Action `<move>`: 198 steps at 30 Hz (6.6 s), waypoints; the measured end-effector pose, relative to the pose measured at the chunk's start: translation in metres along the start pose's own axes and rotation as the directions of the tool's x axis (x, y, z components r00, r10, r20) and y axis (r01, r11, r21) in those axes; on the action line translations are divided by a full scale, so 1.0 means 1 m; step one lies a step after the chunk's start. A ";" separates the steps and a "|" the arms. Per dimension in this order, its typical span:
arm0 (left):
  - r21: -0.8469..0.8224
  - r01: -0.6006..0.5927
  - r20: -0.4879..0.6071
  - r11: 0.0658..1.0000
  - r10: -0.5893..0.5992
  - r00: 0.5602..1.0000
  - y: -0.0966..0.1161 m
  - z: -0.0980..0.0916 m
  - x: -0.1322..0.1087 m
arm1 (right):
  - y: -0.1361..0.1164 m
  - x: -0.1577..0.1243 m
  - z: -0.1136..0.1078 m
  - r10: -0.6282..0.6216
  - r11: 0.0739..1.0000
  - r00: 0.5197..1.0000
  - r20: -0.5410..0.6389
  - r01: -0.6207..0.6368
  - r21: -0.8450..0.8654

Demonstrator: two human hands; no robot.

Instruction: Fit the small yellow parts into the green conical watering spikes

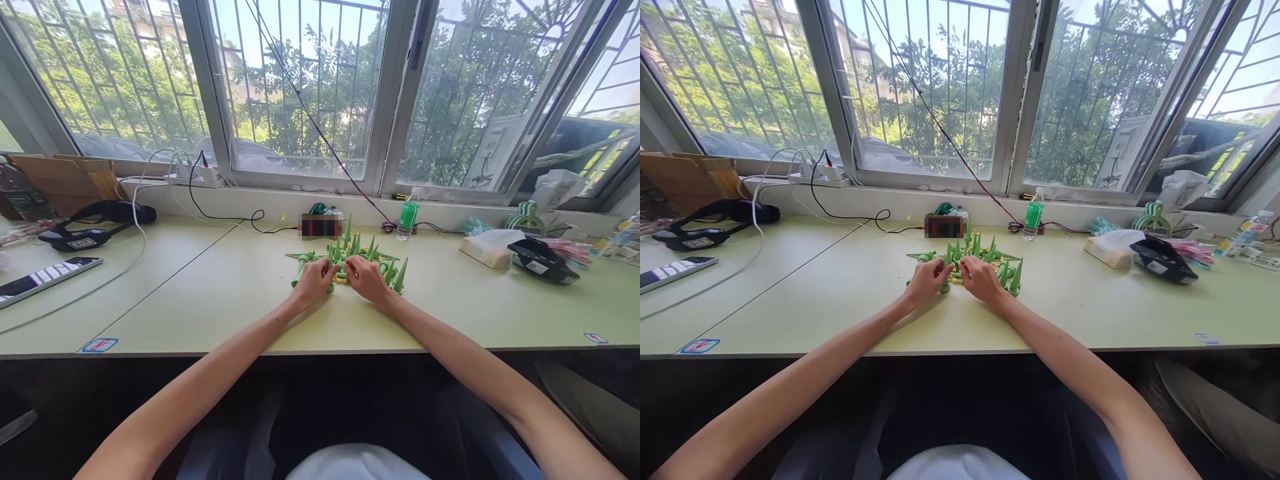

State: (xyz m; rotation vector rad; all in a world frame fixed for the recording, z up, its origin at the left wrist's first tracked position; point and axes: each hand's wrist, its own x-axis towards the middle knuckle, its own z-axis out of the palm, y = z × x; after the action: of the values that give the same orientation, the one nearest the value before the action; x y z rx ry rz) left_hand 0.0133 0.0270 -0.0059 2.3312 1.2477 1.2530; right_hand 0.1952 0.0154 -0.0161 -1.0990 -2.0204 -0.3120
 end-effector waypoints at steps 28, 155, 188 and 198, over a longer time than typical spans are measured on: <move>0.063 -0.025 0.057 0.998 0.021 0.998 -0.002 0.001 0.001 | -0.012 -0.004 -0.007 0.108 0.981 0.903 0.416 -0.028 -0.193; -0.243 0.020 0.128 0.970 0.012 0.992 0.004 -0.003 0.005 | 0.001 -0.005 0.001 0.130 0.941 0.952 0.278 -0.207 0.267; -0.263 0.048 0.200 0.964 0.006 0.980 -0.001 -0.004 0.004 | 0.004 -0.005 0.002 0.123 0.950 0.949 0.291 -0.197 0.240; -0.307 0.051 0.186 0.950 0.008 0.982 -0.005 0.001 0.005 | 0.004 -0.006 0.001 0.138 0.939 0.951 0.276 -0.215 0.270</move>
State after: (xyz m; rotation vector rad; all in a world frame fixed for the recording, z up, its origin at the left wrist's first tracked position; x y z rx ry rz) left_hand 0.0126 0.0338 -0.0068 2.1427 0.9372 1.1032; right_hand 0.1998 0.0144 -0.0221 -1.1626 -2.0824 0.2338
